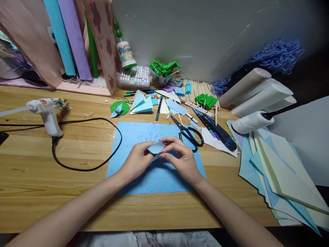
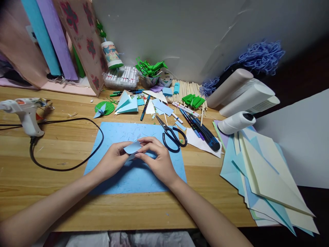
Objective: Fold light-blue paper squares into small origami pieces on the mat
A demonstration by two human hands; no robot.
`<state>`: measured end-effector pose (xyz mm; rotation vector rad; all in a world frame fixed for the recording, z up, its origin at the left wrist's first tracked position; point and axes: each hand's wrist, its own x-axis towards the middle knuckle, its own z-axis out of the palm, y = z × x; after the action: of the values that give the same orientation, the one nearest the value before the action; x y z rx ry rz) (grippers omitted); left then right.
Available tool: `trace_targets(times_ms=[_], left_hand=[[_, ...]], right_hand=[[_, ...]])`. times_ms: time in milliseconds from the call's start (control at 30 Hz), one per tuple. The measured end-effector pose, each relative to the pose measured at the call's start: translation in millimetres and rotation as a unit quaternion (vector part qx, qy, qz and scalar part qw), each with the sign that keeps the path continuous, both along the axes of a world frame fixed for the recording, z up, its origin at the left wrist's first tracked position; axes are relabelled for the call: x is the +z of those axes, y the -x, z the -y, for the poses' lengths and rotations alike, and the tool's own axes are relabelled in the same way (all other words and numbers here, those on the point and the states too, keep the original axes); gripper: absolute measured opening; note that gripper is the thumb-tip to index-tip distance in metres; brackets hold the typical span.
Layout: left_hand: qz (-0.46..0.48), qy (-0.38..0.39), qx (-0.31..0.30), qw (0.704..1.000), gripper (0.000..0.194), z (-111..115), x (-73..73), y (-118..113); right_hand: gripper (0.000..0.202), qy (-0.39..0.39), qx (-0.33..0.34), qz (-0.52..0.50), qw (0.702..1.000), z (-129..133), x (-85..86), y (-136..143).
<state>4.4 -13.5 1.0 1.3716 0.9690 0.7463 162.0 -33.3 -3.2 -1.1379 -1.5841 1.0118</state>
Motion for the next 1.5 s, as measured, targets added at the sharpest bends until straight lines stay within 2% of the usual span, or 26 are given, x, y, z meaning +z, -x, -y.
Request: trace_targets(times_ms=[100,233,333,433,633,700,767,867,967,1133,1500], left_hand=[[0.019,0.016,-0.014,1.0,0.022,-2,1.5,1],[0.066,0.085,-0.024,0.994,0.022,-4,5.8,1],[0.106,0.132,-0.021,0.985,0.023,-5,8.8,2],[0.11,0.138,-0.025,0.984,0.025,-4,9.6,4],[0.034,0.003,-0.028,0.999,0.025,-2,11.8,7],[0.013,-0.061,-0.009,0.998,0.026,-2,12.8,6],[-0.012,-0.147,0.033,0.988,0.028,-2,13.2,7],[-0.042,-0.272,0.08,0.958,0.029,-3,13.1,8],[-0.051,-0.342,0.1,0.933,0.03,-4,13.7,11],[-0.093,-0.38,0.1,0.915,0.023,-7,14.9,13],[-0.081,-0.387,0.12,0.911,0.016,-4,11.5,13]], right_hand=[[0.002,-0.014,-0.02,0.008,1.0,0,0.0,-1],[0.004,-0.059,-0.038,0.033,0.997,1,2.4,-3],[0.01,-0.103,-0.022,0.079,0.991,1,4.0,-6],[0.018,-0.148,-0.004,0.112,0.983,1,4.0,-10],[0.022,-0.2,-0.029,0.12,0.972,1,3.6,-12],[0.023,-0.231,-0.046,0.126,0.964,1,4.5,-13],[0.024,-0.256,-0.06,0.136,0.955,1,5.7,-15],[0.026,-0.269,-0.07,0.153,0.948,1,7.0,-17],[0.026,-0.273,-0.074,0.158,0.946,1,7.1,-17],[0.025,-0.278,-0.073,0.165,0.943,1,6.1,-17],[0.022,-0.261,-0.066,0.153,0.951,2,5.4,-15]])
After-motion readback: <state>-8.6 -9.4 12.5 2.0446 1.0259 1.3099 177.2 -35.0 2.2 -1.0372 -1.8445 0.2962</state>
